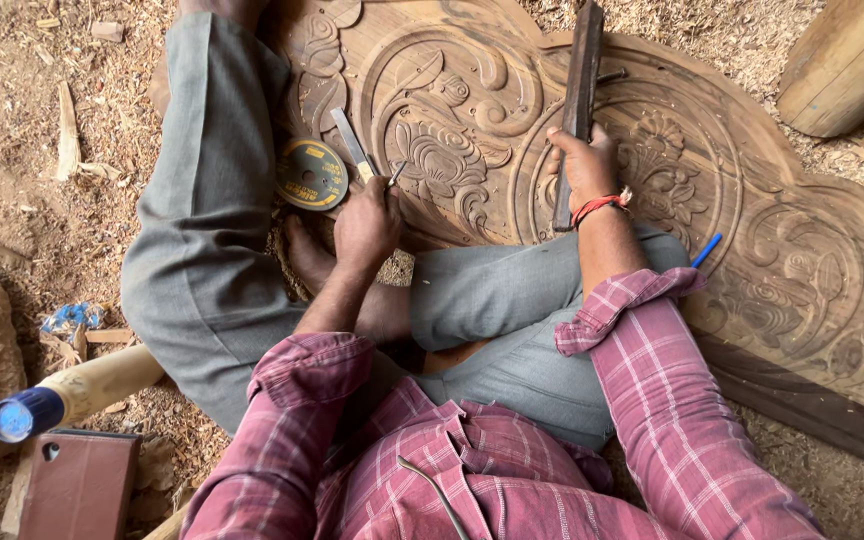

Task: The person carves intricate floral patterns into a large wooden panel using a chisel and a wooden mallet. They sit cross-legged on the floor, striking the chisel to shape the wood and occasionally using a sanding disc to smooth the surface.

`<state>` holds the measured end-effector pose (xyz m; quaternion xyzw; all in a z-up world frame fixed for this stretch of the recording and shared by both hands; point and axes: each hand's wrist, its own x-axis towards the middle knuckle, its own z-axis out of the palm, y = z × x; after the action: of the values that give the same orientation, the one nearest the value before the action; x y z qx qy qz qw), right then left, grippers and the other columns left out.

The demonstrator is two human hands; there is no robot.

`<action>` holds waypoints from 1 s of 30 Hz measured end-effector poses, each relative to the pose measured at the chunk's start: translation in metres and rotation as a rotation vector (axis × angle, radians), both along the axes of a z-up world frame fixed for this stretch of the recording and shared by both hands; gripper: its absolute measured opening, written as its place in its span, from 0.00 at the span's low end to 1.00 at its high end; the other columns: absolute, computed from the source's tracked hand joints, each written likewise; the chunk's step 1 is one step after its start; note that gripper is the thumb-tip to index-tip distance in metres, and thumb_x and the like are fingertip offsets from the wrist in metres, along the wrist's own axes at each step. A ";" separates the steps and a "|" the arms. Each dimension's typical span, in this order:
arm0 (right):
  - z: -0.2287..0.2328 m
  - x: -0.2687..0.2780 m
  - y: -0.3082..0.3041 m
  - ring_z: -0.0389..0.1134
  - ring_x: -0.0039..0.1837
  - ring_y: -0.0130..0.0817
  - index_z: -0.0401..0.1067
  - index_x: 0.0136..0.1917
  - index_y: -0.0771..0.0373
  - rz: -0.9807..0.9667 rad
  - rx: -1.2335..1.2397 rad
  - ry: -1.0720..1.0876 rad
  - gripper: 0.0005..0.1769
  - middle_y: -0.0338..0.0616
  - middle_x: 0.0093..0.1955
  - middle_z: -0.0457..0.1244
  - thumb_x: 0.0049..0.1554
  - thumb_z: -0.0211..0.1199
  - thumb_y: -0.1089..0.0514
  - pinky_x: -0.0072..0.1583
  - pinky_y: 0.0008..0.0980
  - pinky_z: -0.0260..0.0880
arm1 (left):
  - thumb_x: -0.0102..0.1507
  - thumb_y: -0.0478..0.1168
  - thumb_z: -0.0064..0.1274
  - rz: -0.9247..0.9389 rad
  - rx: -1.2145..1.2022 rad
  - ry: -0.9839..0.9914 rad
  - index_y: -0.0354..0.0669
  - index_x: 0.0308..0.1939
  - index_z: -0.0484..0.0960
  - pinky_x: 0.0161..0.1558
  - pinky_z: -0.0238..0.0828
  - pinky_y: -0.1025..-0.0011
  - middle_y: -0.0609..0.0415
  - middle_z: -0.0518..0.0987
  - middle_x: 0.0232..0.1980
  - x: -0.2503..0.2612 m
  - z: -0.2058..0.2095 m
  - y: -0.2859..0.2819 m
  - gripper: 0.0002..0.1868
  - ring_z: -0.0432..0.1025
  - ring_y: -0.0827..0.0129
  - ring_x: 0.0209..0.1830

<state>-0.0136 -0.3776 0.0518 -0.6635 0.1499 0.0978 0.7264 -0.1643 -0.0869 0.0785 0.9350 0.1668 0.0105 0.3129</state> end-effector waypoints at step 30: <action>-0.018 0.019 0.006 0.66 0.36 0.23 0.69 0.54 0.66 0.138 -0.268 -0.068 0.17 0.38 0.39 0.65 0.53 0.72 0.62 0.36 0.26 0.71 | 0.52 0.58 0.66 0.414 -0.018 0.308 0.41 0.36 0.89 0.44 0.76 0.52 0.40 0.84 0.39 0.032 -0.012 0.026 0.24 0.79 0.48 0.40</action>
<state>0.0055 -0.3717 0.0338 -0.7663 0.0909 0.1041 0.6274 -0.1318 -0.0607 0.0662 0.8687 0.4004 -0.0696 0.2832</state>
